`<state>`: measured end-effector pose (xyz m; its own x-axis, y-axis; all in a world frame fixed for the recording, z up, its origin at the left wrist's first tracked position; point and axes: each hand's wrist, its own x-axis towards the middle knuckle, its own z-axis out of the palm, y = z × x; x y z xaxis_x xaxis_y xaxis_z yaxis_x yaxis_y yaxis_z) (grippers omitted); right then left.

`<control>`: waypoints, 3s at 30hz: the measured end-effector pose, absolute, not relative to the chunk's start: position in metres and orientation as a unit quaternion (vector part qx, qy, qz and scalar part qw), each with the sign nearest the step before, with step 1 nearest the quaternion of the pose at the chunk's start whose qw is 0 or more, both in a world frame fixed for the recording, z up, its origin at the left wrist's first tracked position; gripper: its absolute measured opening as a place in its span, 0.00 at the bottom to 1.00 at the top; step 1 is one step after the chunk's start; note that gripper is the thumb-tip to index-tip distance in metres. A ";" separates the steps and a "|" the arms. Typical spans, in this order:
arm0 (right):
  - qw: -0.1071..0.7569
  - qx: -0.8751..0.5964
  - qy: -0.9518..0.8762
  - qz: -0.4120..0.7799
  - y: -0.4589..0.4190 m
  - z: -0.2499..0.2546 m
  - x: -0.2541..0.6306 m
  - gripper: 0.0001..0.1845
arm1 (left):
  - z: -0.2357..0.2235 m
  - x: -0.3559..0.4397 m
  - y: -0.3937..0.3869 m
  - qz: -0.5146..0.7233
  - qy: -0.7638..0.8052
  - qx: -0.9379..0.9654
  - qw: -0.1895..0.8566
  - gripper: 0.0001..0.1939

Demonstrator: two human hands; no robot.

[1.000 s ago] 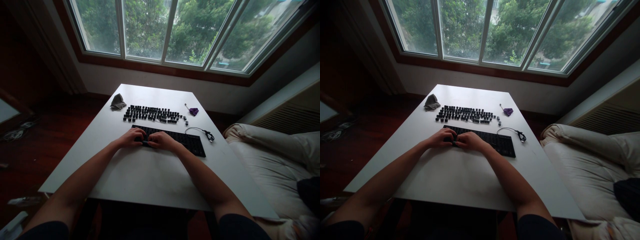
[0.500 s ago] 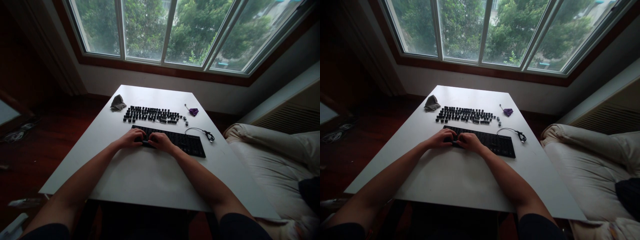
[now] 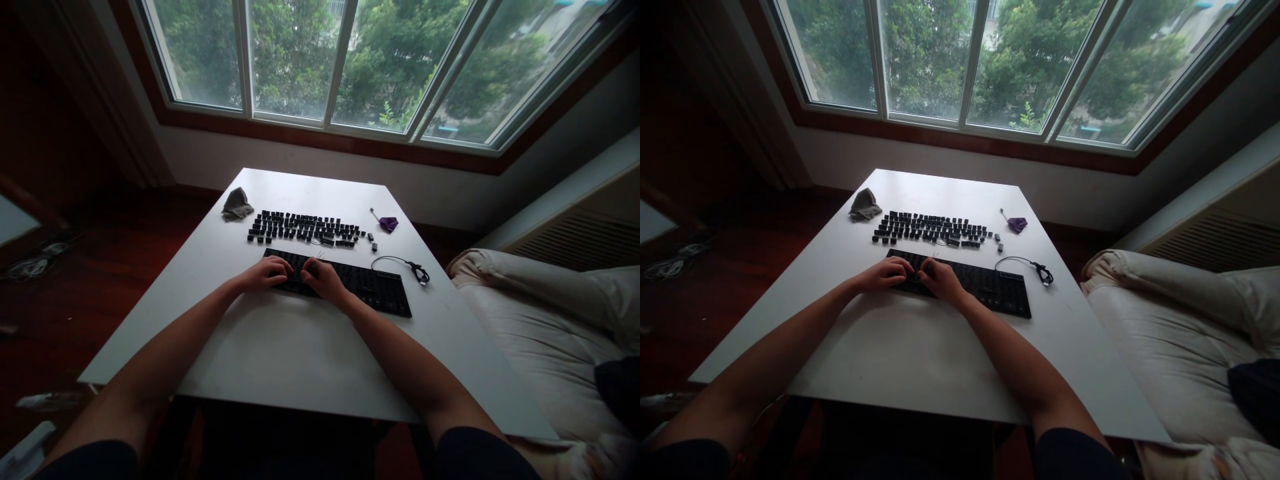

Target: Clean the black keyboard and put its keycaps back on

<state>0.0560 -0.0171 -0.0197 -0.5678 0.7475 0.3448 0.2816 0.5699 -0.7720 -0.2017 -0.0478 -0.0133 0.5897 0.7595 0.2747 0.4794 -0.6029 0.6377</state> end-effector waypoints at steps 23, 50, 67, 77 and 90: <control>0.579 -0.374 -0.544 0.478 0.015 -0.019 0.066 0.15 | 0.007 -0.224 -0.027 0.310 0.502 0.731 0.342 0.22; 0.481 -0.446 -0.620 0.432 0.017 -0.032 0.067 0.18 | -0.015 -0.203 0.051 0.191 0.619 0.760 -0.049 0.11; 0.476 -0.442 -0.608 0.456 0.010 -0.018 0.069 0.16 | -0.028 -0.214 0.058 0.207 0.644 0.737 -0.004 0.11; 0.513 -0.437 -0.528 0.517 0.031 -0.029 0.071 0.18 | -0.014 -0.170 0.016 0.268 0.592 0.760 0.007 0.10; 0.534 -0.384 -0.491 0.571 0.033 -0.005 0.081 0.08 | -0.021 -0.154 -0.032 0.195 0.464 0.861 0.070 0.26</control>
<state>0.0811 0.0332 -0.0046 -0.1343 0.9872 0.0858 -0.2316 0.0530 -0.9714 -0.1538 -0.0324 -0.0207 0.4933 0.8267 0.2704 0.7726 -0.5593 0.3005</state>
